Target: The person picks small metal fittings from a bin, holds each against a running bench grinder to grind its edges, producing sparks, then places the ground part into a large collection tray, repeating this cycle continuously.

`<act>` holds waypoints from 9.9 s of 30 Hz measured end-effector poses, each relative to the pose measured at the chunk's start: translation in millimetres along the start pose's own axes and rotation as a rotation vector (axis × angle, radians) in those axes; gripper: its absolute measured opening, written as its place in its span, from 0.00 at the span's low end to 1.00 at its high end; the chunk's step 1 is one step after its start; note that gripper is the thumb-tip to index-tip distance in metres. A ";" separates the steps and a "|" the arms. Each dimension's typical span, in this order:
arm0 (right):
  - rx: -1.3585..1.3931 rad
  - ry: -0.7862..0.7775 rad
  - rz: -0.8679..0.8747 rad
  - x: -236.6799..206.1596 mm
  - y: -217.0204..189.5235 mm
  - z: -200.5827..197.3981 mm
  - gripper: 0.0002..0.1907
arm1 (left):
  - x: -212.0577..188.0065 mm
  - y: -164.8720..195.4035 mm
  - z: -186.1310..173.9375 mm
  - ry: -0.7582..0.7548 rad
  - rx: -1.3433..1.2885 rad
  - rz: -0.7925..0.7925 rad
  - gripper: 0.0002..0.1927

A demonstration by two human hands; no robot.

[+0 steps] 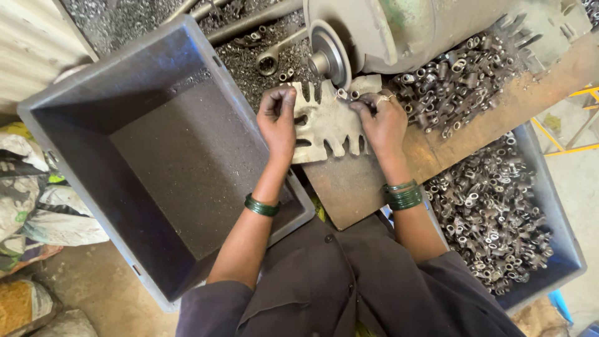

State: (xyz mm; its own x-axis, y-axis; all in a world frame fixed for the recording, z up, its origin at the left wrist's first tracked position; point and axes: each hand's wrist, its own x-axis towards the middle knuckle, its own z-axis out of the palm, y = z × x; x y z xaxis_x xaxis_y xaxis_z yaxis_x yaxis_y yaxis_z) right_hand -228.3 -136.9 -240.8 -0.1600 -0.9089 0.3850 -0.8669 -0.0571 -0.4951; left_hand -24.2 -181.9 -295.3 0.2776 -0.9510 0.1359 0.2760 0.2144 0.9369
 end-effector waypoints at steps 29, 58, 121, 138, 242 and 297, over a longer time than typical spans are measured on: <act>-0.046 0.196 -0.320 -32.9 5.2 4.5 0.12 | 0.0 -11.5 -2.3 0.075 -0.060 -0.002 0.06; 0.091 0.105 -0.008 -4.9 3.6 5.7 0.11 | -0.7 -1.4 7.7 -0.033 0.048 0.061 0.07; 0.172 0.218 0.144 -28.2 -14.0 51.3 0.14 | 15.3 -5.3 -22.9 -0.079 0.154 0.062 0.02; -0.472 0.470 0.650 -184.5 108.7 -223.4 0.16 | 22.2 -11.2 -25.0 -0.013 0.120 0.071 0.06; -0.136 0.216 -0.417 -25.8 -3.1 -5.6 0.12 | -13.5 15.9 21.1 0.094 0.362 -0.131 0.30; 0.328 0.091 0.264 -5.5 9.0 -5.2 0.10 | -19.3 7.5 27.9 0.110 0.360 -0.092 0.30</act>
State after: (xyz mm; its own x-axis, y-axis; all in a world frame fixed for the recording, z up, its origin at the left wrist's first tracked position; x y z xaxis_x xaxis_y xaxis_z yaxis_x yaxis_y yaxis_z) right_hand -237.7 -130.3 -243.3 -0.4099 -0.8709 0.2713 -0.5968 0.0311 -0.8018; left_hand -53.2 -168.1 -282.0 0.3693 -0.9289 0.0285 -0.0304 0.0186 0.9994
